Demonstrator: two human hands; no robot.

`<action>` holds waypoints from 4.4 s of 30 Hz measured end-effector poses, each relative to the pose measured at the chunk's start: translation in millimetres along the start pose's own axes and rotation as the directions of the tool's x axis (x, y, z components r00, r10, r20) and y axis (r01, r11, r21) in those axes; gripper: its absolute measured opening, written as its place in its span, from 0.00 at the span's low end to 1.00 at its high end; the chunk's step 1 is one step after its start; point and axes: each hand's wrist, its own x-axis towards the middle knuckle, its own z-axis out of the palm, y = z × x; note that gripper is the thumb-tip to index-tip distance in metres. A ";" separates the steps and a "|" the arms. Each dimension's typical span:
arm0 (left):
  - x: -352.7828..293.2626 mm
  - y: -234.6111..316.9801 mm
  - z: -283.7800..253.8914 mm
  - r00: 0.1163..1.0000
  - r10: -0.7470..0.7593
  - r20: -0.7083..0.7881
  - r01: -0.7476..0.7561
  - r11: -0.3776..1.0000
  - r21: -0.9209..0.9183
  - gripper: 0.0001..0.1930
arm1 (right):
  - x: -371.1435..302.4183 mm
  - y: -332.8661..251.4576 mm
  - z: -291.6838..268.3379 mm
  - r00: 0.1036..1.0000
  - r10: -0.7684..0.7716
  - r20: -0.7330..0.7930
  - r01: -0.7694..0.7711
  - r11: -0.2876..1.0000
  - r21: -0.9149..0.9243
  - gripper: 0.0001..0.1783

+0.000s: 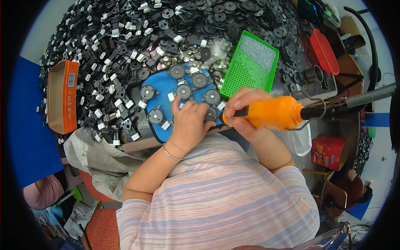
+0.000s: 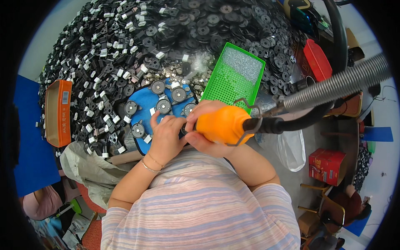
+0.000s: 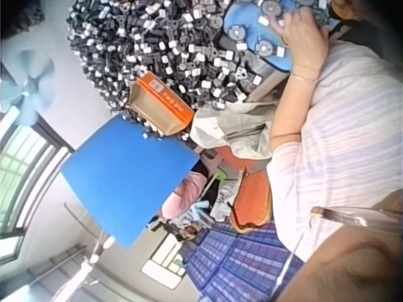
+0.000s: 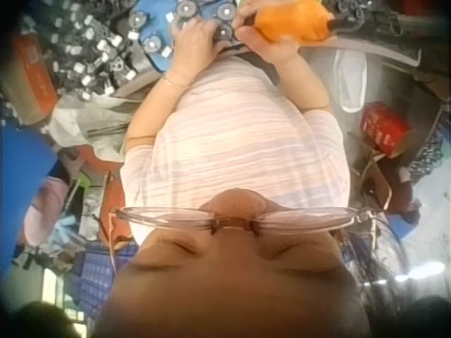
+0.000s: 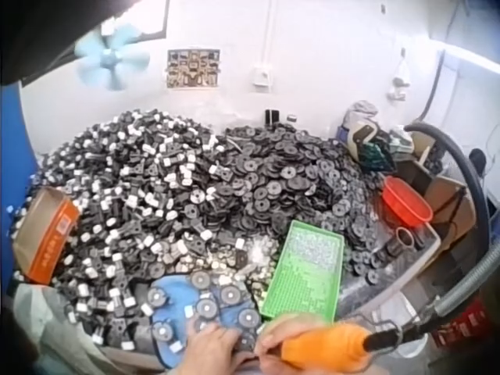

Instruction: Manually placing small components onto a fixture and securing them using an electric screwdriver.

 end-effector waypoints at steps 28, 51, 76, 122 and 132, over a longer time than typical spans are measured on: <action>-0.1 1.2 -2.8 0.995 -0.043 0.085 0.041 0.999 0.021 0.20 | -2.4 -13.4 -86.9 0.971 -0.053 -0.234 0.098 0.978 0.185 0.18; 1.7 1.0 -11.7 1.000 -0.006 0.007 0.005 0.990 0.140 0.28 | -42.7 4.6 -89.5 0.866 0.011 -0.500 0.009 0.999 0.037 0.16; -25.6 -46.2 -44.5 0.995 0.010 0.103 -0.023 0.991 0.129 0.24 | 25.6 17.1 52.3 0.996 0.019 0.089 -0.045 0.951 0.305 0.19; -17.4 -20.3 -34.2 0.996 -0.043 0.082 0.029 0.986 0.167 0.29 | -20.2 19.9 -95.8 0.792 -0.090 -0.604 0.012 0.991 -0.131 0.15; -17.1 -28.4 -35.6 0.998 -0.042 0.048 0.040 0.998 0.050 0.28 | -23.4 24.4 -99.2 0.797 -0.084 -0.598 0.037 0.995 -0.090 0.14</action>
